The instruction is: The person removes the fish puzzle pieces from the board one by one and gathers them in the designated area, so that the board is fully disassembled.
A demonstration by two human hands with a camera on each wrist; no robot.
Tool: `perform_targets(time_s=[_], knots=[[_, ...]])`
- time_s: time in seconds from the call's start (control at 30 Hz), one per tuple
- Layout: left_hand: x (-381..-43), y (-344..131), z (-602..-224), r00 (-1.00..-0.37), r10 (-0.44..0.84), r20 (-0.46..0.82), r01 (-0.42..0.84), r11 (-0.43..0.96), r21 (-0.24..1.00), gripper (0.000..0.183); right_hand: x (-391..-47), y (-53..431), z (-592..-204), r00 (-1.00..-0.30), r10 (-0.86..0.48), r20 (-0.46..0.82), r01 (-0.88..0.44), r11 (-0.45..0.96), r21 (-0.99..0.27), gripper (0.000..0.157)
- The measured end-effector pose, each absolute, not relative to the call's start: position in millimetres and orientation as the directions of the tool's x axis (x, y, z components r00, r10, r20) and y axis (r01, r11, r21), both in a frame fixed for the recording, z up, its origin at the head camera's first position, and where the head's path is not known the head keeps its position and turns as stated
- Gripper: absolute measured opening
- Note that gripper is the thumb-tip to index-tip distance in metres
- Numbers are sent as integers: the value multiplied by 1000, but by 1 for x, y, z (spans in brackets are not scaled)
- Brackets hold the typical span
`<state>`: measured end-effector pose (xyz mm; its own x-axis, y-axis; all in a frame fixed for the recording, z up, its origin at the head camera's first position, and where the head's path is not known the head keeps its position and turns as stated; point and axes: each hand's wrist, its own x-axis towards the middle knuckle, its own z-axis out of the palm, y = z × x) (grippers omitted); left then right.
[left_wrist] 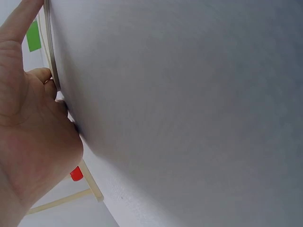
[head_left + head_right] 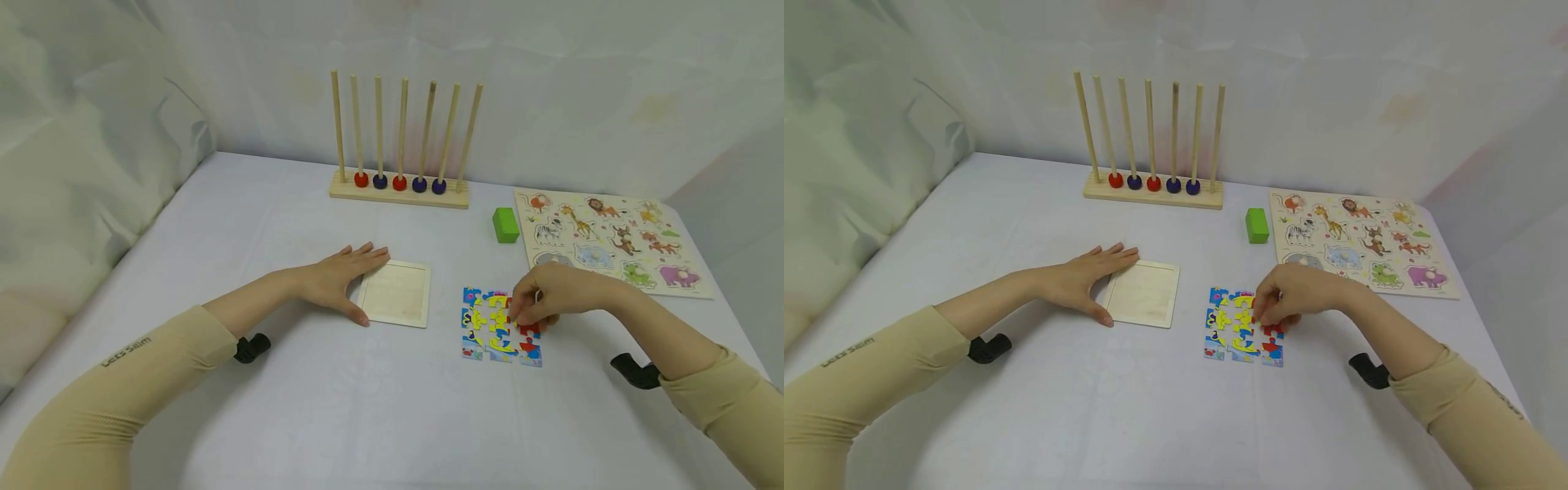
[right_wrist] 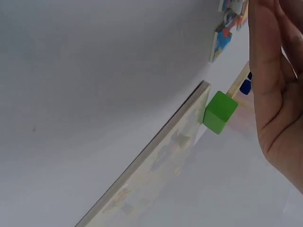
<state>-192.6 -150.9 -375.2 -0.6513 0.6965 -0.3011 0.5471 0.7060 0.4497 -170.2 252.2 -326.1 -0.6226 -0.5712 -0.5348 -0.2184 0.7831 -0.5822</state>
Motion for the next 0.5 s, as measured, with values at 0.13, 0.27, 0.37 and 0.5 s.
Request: perform_targets(time_s=[0.13, 0.27, 0.37, 0.5], knots=[[-192, -151, -374, -651, 692, -312, 545, 712, 443, 124, -172, 252, -322, -759, -539, -365, -262, 766, -587, 14], [-193, -151, -371, -644, 695, -320, 551, 712, 436, 125, -171, 248, -321, -877, -460, -138, -346, 804, -484, 31], [-193, -151, -368, -640, 699, -319, 569, 710, 414, 123, -170, 244, -323, -893, -447, 47, -441, 854, -277, 42], [-192, -152, -360, -682, 688, -247, 615, 723, 315, 111, -168, 239, -328, -852, -487, 191, -500, 866, -24, 56]])
